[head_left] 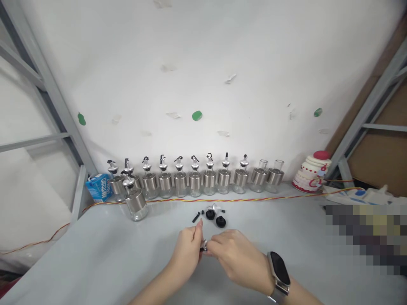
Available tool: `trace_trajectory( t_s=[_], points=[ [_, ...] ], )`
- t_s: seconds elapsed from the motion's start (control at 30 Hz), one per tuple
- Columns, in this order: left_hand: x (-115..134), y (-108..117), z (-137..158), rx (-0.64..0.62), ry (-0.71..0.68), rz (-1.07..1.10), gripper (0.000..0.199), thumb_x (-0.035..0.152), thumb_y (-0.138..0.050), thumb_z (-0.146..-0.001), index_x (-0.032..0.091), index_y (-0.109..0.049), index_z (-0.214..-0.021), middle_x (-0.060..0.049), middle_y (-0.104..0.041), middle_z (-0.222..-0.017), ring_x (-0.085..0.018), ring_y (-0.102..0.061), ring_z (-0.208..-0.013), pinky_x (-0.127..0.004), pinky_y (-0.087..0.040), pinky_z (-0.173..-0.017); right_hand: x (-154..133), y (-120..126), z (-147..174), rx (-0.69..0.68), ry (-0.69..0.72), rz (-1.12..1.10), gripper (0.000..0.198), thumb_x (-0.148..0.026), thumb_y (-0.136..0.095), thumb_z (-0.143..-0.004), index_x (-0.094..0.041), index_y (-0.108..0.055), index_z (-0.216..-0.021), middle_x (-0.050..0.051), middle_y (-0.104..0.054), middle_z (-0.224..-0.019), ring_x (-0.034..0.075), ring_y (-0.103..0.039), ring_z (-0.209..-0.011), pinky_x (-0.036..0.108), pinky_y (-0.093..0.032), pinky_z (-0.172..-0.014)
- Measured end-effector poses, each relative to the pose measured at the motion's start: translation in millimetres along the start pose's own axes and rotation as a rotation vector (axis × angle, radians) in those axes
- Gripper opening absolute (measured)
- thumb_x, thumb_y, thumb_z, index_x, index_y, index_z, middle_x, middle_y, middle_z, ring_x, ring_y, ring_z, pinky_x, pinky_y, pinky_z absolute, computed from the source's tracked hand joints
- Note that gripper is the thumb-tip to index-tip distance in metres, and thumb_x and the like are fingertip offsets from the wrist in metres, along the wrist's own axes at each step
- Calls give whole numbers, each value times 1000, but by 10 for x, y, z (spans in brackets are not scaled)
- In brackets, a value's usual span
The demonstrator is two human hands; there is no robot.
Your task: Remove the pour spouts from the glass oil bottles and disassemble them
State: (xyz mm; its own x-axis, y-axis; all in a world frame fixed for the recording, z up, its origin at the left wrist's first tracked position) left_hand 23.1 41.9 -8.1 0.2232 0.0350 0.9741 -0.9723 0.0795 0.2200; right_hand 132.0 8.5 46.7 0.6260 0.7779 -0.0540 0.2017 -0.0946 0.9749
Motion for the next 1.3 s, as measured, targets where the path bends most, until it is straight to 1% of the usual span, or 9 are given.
trace_trajectory(
  t_s=[0.37, 0.57, 0.7, 0.83, 0.93, 1.0, 1.07, 1.17, 1.3],
  points=[
    [16, 3, -37, -13, -3, -102, 51, 65, -26, -73, 21, -27, -47, 7, -25, -39, -8, -28, -35, -21, -22, -36, 33, -6, -1, -36, 17, -141, 14, -9, -41, -77, -18, -51, -71, 0, -59, -64, 12, -54, -57, 22, -31, -54],
    [-9, 38, -67, -12, -19, -137, 51, 61, -29, -74, 20, -28, -44, 7, -25, -38, -8, -27, -35, -21, -20, -37, 39, -43, -13, -27, 8, -125, 15, -8, -41, -77, -19, -51, -72, 0, -61, -67, 13, -55, -60, 23, -31, -55],
    [81, 16, 16, -38, -23, -49, 50, 62, -31, -73, 20, -28, -46, 8, -26, -36, -7, -28, -33, -20, -21, -35, 84, 18, -14, 4, 22, -146, 17, -9, -39, -79, -19, -50, -70, 0, -58, -66, 12, -52, -59, 23, -31, -55],
    [179, 64, 31, 23, 18, 71, 50, 62, -33, -72, 20, -30, -46, 8, -27, -34, -7, -29, -31, -20, -22, -34, 26, 78, 6, 51, 10, -112, 17, -8, -39, -78, -18, -50, -70, 0, -57, -66, 12, -50, -59, 24, -32, -57],
    [211, 225, -66, 25, 117, 68, 51, 63, -37, -69, 20, -28, -43, 9, -24, -31, -5, -24, -29, -20, -16, -34, -148, 57, 23, 66, 135, -120, 15, -11, -42, -79, -20, -53, -76, 0, -58, -70, 13, -50, -62, 25, -33, -60],
    [238, 321, -127, -35, 164, 69, 50, 62, -43, -66, 21, -27, -44, 10, -22, -29, -4, -17, -27, -20, -10, -33, -197, 37, 30, 72, 224, -163, 12, -15, -44, -80, -22, -54, -78, -1, -57, -70, 12, -49, -62, 26, -35, -62],
    [256, 363, -148, -71, 188, 80, 48, 64, -37, -68, 20, -31, -48, 10, -26, -29, -4, -17, -26, -19, -8, -32, -54, 35, 15, 102, 128, -193, 14, -14, -41, -81, -21, -54, -79, 1, -57, -73, 14, -50, -67, 27, -37, -65],
    [206, 283, -129, -147, 228, 154, 45, 62, -35, -70, 20, -35, -55, 6, -42, -37, -5, -28, -28, -18, -14, -31, 401, 57, 10, 208, -188, -246, 21, -17, -34, -86, -19, -55, -82, 5, -54, -81, 16, -51, -72, 28, -41, -66],
    [64, 211, -171, -177, 131, 30, 36, 51, -35, -75, 16, -45, -72, -1, -56, -67, -7, -45, -42, -17, -27, -36, 937, -8, 86, 280, -535, -168, 22, -16, -35, -85, -18, -56, -83, 7, -54, -81, 18, -52, -75, 33, -40, -75]
  ],
)
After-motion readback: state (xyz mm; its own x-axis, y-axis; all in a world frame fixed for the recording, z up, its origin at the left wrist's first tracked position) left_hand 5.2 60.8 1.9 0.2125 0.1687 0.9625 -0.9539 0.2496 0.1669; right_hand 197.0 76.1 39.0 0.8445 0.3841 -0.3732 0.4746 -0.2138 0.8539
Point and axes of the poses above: each hand's wrist, its own z-axis away from the middle knuckle, its own y-axis out of the back of the hand, x = y × z, the point moved 4 cm from there along -z, towards the middle knuckle
